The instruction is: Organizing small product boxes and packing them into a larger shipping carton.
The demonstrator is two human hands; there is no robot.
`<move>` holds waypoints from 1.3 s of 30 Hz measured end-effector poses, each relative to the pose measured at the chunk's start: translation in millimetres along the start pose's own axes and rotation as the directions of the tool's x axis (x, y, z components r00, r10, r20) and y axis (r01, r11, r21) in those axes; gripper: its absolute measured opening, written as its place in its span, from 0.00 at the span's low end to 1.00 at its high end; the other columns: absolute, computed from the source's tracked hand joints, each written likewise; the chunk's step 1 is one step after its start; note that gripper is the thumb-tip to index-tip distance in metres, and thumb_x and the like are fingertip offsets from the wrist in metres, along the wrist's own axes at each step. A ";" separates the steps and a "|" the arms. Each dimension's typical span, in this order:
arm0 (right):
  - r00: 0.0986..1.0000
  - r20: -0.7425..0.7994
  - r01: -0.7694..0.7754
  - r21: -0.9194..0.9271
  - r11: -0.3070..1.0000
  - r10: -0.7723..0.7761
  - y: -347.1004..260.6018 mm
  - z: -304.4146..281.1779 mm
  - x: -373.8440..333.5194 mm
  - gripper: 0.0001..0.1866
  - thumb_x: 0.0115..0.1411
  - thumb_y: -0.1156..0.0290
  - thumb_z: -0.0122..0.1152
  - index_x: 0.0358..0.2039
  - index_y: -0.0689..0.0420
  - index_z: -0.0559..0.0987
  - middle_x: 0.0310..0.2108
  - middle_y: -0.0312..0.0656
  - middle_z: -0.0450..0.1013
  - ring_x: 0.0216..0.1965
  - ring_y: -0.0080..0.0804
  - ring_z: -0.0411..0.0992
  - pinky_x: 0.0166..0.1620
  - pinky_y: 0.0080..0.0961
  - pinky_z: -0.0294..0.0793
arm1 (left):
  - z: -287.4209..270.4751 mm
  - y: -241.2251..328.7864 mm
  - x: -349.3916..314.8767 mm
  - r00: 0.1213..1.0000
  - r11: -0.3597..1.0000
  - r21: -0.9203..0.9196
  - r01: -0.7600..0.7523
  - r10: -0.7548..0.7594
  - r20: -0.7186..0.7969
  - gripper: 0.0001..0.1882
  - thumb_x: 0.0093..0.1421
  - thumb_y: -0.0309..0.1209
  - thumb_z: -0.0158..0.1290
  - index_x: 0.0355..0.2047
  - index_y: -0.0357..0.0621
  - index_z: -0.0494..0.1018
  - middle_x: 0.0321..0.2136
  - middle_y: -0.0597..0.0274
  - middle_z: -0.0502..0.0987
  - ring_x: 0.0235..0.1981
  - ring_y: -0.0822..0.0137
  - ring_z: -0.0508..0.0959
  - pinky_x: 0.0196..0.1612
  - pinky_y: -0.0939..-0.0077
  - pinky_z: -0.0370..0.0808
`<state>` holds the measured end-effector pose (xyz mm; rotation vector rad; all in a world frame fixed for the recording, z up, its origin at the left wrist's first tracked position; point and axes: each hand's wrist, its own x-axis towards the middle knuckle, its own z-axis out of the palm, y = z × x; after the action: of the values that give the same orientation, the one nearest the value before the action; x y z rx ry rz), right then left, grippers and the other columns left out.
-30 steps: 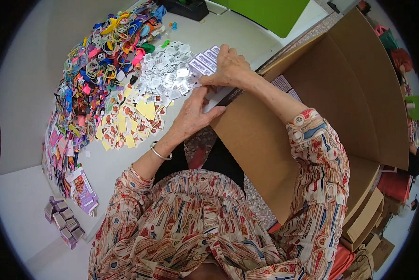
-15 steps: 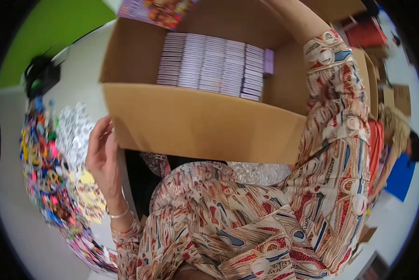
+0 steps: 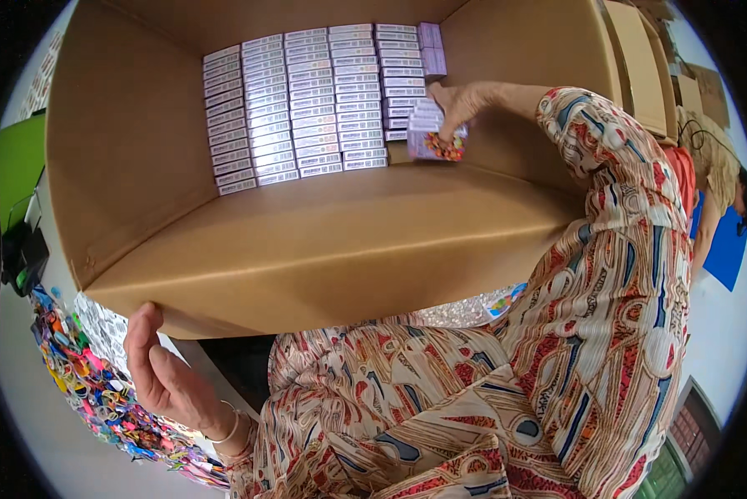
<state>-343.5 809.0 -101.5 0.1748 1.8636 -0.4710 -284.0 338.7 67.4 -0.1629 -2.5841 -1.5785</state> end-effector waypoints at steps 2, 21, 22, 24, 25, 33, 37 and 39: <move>0.999 0.040 -0.005 0.029 1.000 0.004 21.0 20.5 16.5 0.59 0.30 0.57 0.78 0.58 0.65 0.52 0.45 0.49 0.67 0.45 0.37 0.69 0.35 0.30 0.75 | 2.8 -1.4 0.9 0.999 1.000 0.018 -0.018 0.018 -0.036 0.15 0.63 0.29 0.44 0.44 0.29 0.72 0.41 0.45 0.75 0.43 0.59 0.73 0.46 0.71 0.68; 0.873 0.486 -0.174 0.402 0.899 -0.049 29.5 24.8 97.6 0.42 0.39 0.56 0.75 0.54 0.51 0.63 0.48 0.38 0.68 0.51 0.33 0.66 0.49 0.39 0.66 | -4.1 -21.8 15.8 0.998 0.998 -0.044 -0.049 0.047 -0.051 0.11 0.66 0.36 0.47 0.40 0.40 0.69 0.30 0.53 0.72 0.33 0.64 0.69 0.42 0.65 0.68; 0.907 0.420 -0.129 0.356 0.925 -0.036 28.9 25.9 98.5 0.45 0.37 0.56 0.76 0.55 0.51 0.63 0.48 0.39 0.68 0.50 0.32 0.65 0.48 0.37 0.66 | -3.9 -21.3 15.5 0.998 0.998 -0.045 -0.049 0.046 -0.050 0.11 0.66 0.36 0.47 0.40 0.40 0.69 0.30 0.53 0.72 0.33 0.64 0.69 0.42 0.65 0.68; 0.924 0.382 -0.127 0.316 0.940 -0.003 21.5 26.7 94.5 0.47 0.36 0.57 0.76 0.56 0.53 0.61 0.48 0.40 0.67 0.50 0.33 0.65 0.47 0.35 0.66 | -3.8 -21.1 14.8 0.998 0.997 -0.072 -0.032 0.028 -0.059 0.12 0.66 0.36 0.47 0.41 0.40 0.70 0.32 0.53 0.72 0.33 0.64 0.69 0.43 0.64 0.68; 0.940 0.339 -0.127 0.276 0.953 0.027 19.2 26.6 92.2 0.50 0.35 0.57 0.77 0.57 0.55 0.60 0.49 0.41 0.66 0.49 0.33 0.65 0.47 0.33 0.67 | -4.0 -21.2 14.5 0.998 0.997 -0.073 -0.032 0.028 -0.060 0.12 0.66 0.36 0.47 0.41 0.40 0.70 0.32 0.53 0.72 0.33 0.64 0.69 0.43 0.64 0.68; 0.982 0.106 0.147 0.069 0.987 -0.154 33.6 39.3 88.5 0.59 0.35 0.59 0.76 0.61 0.65 0.49 0.51 0.59 0.64 0.55 0.47 0.63 0.54 0.35 0.64 | -0.5 -17.9 11.9 0.999 0.999 -0.054 -0.005 0.002 -0.051 0.11 0.66 0.37 0.47 0.40 0.41 0.69 0.31 0.55 0.72 0.33 0.64 0.69 0.41 0.66 0.68; 0.991 -0.008 0.136 -0.044 0.990 -0.137 23.2 48.2 76.5 0.57 0.36 0.60 0.74 0.62 0.65 0.49 0.55 0.61 0.60 0.58 0.52 0.59 0.58 0.39 0.61 | 1.5 -18.2 13.1 0.997 1.000 -0.028 -0.005 0.003 -0.073 0.10 0.66 0.36 0.47 0.38 0.41 0.69 0.30 0.55 0.72 0.31 0.64 0.69 0.39 0.67 0.68; 0.979 -0.095 0.168 -0.137 0.976 -0.182 30.0 57.5 73.8 0.56 0.37 0.60 0.73 0.61 0.65 0.51 0.55 0.59 0.60 0.58 0.53 0.58 0.57 0.40 0.61 | 2.3 -16.9 16.0 0.999 0.999 -0.029 -0.032 0.031 -0.040 0.10 0.66 0.35 0.47 0.38 0.41 0.69 0.29 0.55 0.72 0.30 0.65 0.69 0.37 0.68 0.69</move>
<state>-307.9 804.9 -193.1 -0.0528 2.0173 -0.4686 -302.4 333.7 53.9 -0.1715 -2.5172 -1.5928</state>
